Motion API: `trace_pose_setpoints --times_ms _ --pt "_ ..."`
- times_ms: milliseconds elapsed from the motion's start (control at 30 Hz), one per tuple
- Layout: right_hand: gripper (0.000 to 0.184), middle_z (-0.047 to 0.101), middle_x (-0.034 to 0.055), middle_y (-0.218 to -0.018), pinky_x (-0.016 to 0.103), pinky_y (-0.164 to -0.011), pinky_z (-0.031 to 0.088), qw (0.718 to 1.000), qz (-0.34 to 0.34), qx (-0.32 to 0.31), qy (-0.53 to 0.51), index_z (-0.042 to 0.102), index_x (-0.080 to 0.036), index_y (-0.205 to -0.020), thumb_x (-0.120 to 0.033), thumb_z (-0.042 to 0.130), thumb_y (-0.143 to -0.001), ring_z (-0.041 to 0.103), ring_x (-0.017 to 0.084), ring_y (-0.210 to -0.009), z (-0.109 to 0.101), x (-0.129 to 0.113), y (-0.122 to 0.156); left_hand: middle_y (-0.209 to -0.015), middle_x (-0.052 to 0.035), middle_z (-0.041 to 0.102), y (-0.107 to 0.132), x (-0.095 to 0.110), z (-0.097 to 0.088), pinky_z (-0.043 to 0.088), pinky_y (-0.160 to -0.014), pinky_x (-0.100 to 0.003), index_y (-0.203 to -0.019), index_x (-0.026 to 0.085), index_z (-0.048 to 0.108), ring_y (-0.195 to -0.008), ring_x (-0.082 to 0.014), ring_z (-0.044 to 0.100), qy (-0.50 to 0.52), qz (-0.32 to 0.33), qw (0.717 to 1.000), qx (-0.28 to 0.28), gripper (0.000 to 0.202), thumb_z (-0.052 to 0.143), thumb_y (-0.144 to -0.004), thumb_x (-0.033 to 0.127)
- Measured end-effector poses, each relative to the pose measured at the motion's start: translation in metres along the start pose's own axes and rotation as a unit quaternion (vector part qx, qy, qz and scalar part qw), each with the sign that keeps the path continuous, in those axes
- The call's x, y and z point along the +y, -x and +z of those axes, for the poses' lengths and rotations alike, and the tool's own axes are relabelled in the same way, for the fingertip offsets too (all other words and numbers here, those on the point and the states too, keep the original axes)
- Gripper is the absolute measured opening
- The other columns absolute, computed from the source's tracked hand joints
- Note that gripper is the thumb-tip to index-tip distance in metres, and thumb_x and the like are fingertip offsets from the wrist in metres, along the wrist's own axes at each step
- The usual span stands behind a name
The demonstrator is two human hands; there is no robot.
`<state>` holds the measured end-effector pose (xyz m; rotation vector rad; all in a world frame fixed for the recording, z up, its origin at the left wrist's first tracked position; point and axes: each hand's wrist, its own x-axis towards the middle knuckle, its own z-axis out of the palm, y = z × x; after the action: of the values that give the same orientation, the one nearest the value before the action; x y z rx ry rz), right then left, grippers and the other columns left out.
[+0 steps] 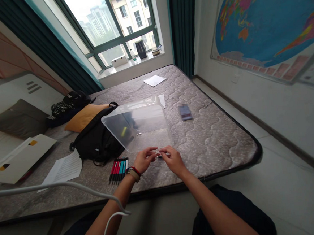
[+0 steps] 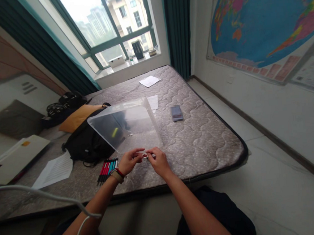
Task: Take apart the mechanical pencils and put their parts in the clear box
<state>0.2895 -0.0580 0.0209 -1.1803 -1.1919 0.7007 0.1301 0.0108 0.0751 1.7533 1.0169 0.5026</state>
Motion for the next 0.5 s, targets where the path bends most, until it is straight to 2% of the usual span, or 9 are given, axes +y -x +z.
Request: trace_pose_setpoints --times_ms 133,267,367,500 --pt "0.018 0.068 0.0054 -0.094 0.026 -0.072 0.052 0.999 -0.024 -0.015 0.028 0.071 -0.021 -0.094 -0.016 0.054 -0.09 0.063 0.018 -0.091 -0.001 0.001 0.001 -0.091 -0.0097 0.077 0.0 -0.001 0.001 0.057 -0.068 -0.03 -0.107 0.015 0.065 -0.075 -0.0189 0.072 -0.038 0.012 0.999 0.001 0.037 0.069 -0.082 0.042" --pt "0.019 0.068 0.0056 -0.094 0.029 -0.077 0.052 0.998 -0.036 -0.041 0.042 0.072 -0.021 -0.094 -0.013 0.056 -0.088 0.063 0.019 -0.091 0.0 0.002 0.002 -0.086 -0.0052 0.078 0.003 0.003 0.0 0.056 -0.07 -0.029 -0.1 0.019 0.064 -0.075 -0.0186 0.073 -0.143 0.043 0.989 0.009 0.022 0.069 -0.083 0.032" --pt "0.019 0.069 0.006 -0.095 0.031 -0.08 0.053 0.997 -0.038 -0.054 0.044 0.072 -0.021 -0.095 -0.013 0.056 -0.088 0.064 0.019 -0.091 0.001 0.002 0.003 -0.085 -0.0019 0.078 0.003 0.006 -0.002 0.055 -0.073 -0.028 -0.102 0.022 0.063 -0.078 -0.018 0.073 -0.206 0.071 0.976 0.001 0.02 0.069 -0.083 0.026" --pt "0.018 0.071 0.0071 -0.1 0.03 -0.076 0.054 0.999 -0.009 -0.037 0.011 0.072 -0.021 -0.101 -0.021 0.059 -0.089 0.066 0.02 -0.094 0.002 0.002 0.002 -0.086 -0.0009 0.078 0.001 0.011 -0.007 0.054 -0.074 -0.027 -0.105 0.023 0.062 -0.078 -0.0172 0.073 -0.228 0.081 0.97 0.001 0.021 0.067 -0.085 0.026"
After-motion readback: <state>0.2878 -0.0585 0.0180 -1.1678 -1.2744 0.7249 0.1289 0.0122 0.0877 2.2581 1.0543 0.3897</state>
